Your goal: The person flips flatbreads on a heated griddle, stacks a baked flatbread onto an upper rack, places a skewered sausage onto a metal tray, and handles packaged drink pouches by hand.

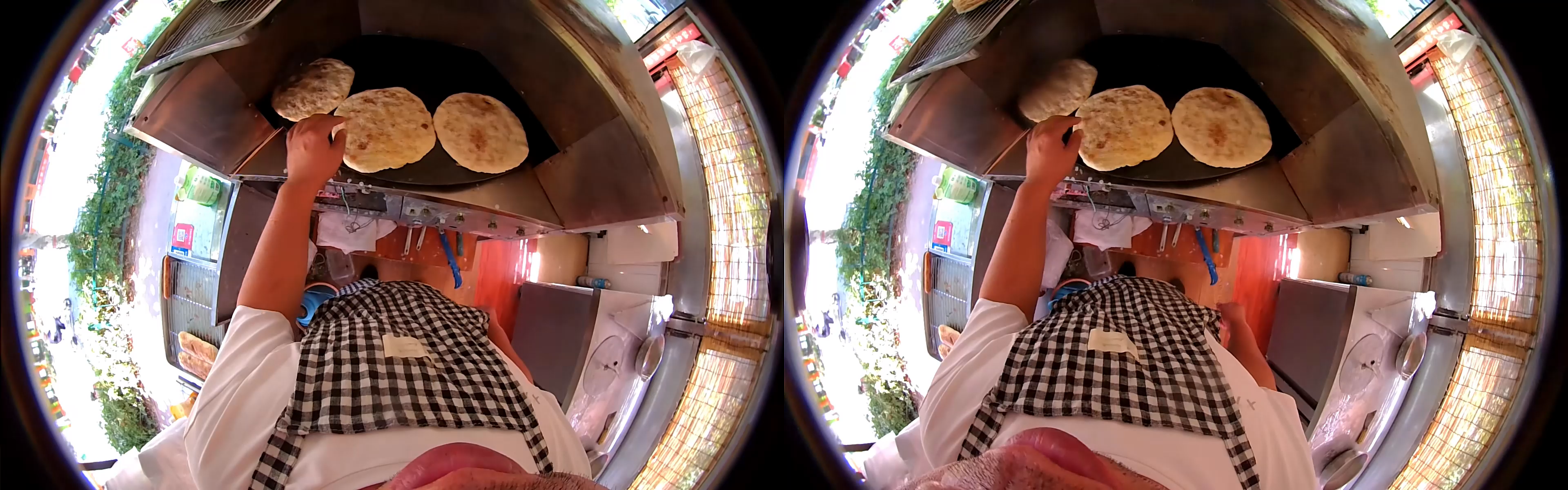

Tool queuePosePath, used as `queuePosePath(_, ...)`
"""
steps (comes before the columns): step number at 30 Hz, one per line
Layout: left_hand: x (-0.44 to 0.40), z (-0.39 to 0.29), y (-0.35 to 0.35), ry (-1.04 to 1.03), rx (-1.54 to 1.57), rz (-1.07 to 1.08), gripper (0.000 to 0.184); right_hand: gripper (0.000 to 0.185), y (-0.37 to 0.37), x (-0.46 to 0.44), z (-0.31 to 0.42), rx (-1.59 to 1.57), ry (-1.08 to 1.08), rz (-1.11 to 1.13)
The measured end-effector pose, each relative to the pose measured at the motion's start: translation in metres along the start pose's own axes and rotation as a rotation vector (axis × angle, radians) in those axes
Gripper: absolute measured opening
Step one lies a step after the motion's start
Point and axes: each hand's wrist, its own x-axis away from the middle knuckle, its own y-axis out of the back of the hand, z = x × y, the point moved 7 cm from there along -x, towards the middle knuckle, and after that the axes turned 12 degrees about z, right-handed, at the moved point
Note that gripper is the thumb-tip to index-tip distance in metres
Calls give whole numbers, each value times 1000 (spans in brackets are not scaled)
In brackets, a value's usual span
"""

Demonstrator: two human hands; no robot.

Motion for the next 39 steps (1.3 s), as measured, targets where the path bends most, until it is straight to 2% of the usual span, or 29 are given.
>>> queuePosePath(1,4,6,7,34,0,5,22,32,1,28,45,104,130,-47)
queuePosePath(3,11,24,16,54,10,-47,20,32,-4,15,31,245,22,31)
queuePosePath(5,18,36,26,128,-7,-61,19,31,-11,-51,-74,311,-456,278)
queuePosePath(8,27,55,36,148,-52,-123,18,27,-15,-74,-82,1018,-37,338)
queuePosePath(10,30,65,41,173,-58,-120,19,26,-5,-89,-117,579,55,266)
queuePosePath(12,31,64,47,140,-90,-170,18,26,3,-90,-111,352,115,202)
queuePosePath(15,31,59,56,138,-95,-190,17,28,6,-75,-65,263,83,140)
queuePosePath(18,32,67,50,195,-68,-151,19,29,7,-70,-63,146,-47,143)
queuePosePath(20,29,63,47,255,-34,-90,19,26,7,-69,-67,200,-55,184)
queuePosePath(22,26,62,41,261,-27,-84,19,23,8,-75,-75,441,112,197)
queuePosePath(24,22,64,34,260,-28,-67,20,21,5,-80,-83,646,192,199)
queuePosePath(29,16,58,22,307,-58,31,22,17,-11,-79,-75,1071,164,171)
queuePosePath(32,11,56,12,293,-59,65,24,19,3,-33,-41,-117,-403,2)
queuePosePath(35,7,50,4,249,-92,58,24,25,-2,-41,-70,-241,-360,-54)
queuePosePath(39,3,44,-10,177,-140,66,25,25,-3,-41,-79,-184,-414,-70)
